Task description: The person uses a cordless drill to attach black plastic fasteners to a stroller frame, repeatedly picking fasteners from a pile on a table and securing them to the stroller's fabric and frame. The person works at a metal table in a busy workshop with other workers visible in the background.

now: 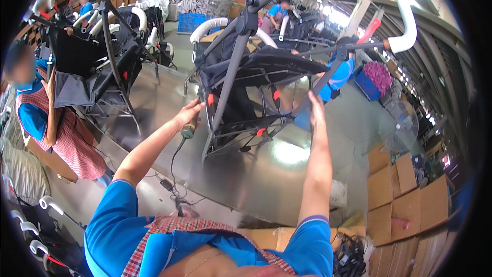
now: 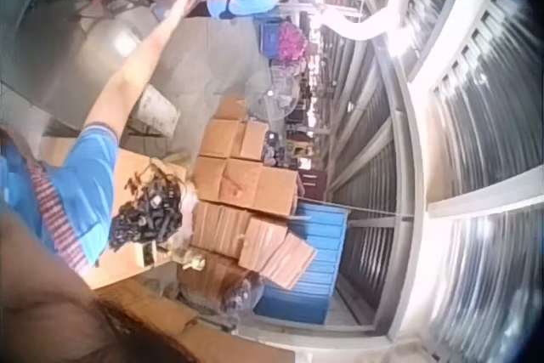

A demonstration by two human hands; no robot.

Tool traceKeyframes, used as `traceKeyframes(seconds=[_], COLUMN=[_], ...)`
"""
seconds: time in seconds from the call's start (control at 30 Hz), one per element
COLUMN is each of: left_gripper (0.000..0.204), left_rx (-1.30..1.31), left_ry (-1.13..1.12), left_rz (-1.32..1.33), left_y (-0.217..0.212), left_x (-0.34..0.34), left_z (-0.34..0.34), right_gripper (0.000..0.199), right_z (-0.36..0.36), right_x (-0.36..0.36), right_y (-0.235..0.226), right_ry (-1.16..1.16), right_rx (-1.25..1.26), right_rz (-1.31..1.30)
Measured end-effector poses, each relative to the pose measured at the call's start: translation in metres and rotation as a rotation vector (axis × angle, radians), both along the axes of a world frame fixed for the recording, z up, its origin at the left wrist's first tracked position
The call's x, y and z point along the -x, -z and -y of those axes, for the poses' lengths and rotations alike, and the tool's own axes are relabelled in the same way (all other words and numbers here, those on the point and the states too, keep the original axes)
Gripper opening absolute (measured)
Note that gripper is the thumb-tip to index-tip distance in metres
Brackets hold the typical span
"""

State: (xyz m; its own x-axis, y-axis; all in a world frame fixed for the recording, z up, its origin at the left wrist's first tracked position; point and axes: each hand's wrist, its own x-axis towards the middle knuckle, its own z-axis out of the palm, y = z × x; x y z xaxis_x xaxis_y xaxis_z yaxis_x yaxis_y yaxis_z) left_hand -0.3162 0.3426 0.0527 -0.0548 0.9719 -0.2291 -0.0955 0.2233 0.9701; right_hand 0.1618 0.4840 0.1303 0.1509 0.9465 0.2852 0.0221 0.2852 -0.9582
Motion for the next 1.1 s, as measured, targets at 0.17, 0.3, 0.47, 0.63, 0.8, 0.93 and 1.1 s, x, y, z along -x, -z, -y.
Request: traceKeyframes(seconds=[0.17, 0.3, 0.47, 0.63, 0.8, 0.93, 1.1], left_gripper=[0.078, 0.090, 0.092, 0.105, 0.074, 0.059, 0.069], left_rx=[0.051, -0.064, 0.009, 0.105, 0.201, 0.176, 0.259], left_ry=[0.027, 0.071, 0.272, 0.411, 0.400, 0.422, 0.505], left_rz=[-0.052, -0.416, -0.440, -0.245, -0.249, -0.235, -0.257], left_y=[0.014, 0.023, 0.010, 0.003, -0.025, -0.012, -0.003], left_x=[-0.008, 0.023, 0.029, 0.007, -0.040, -0.050, -0.036], left_z=[0.013, 0.050, 0.080, 0.092, 0.072, 0.049, 0.037], right_gripper=[0.051, 0.032, 0.044, 0.052, 0.068, 0.057, 0.052], right_z=[0.016, 0.086, 0.206, 0.274, 0.292, 0.266, 0.225], right_x=[0.037, 0.056, 0.043, 0.007, -0.040, -0.045, -0.026], right_y=[0.024, 0.031, 0.041, 0.044, 0.047, 0.105, 0.111], right_ry=[0.053, -0.035, -0.049, -0.137, -0.207, -0.053, -0.223], right_rx=[-0.055, -0.184, -0.245, -0.359, -0.280, 0.184, 0.476], right_rz=[0.042, -0.058, -0.026, -0.062, -0.185, 0.154, -0.109])
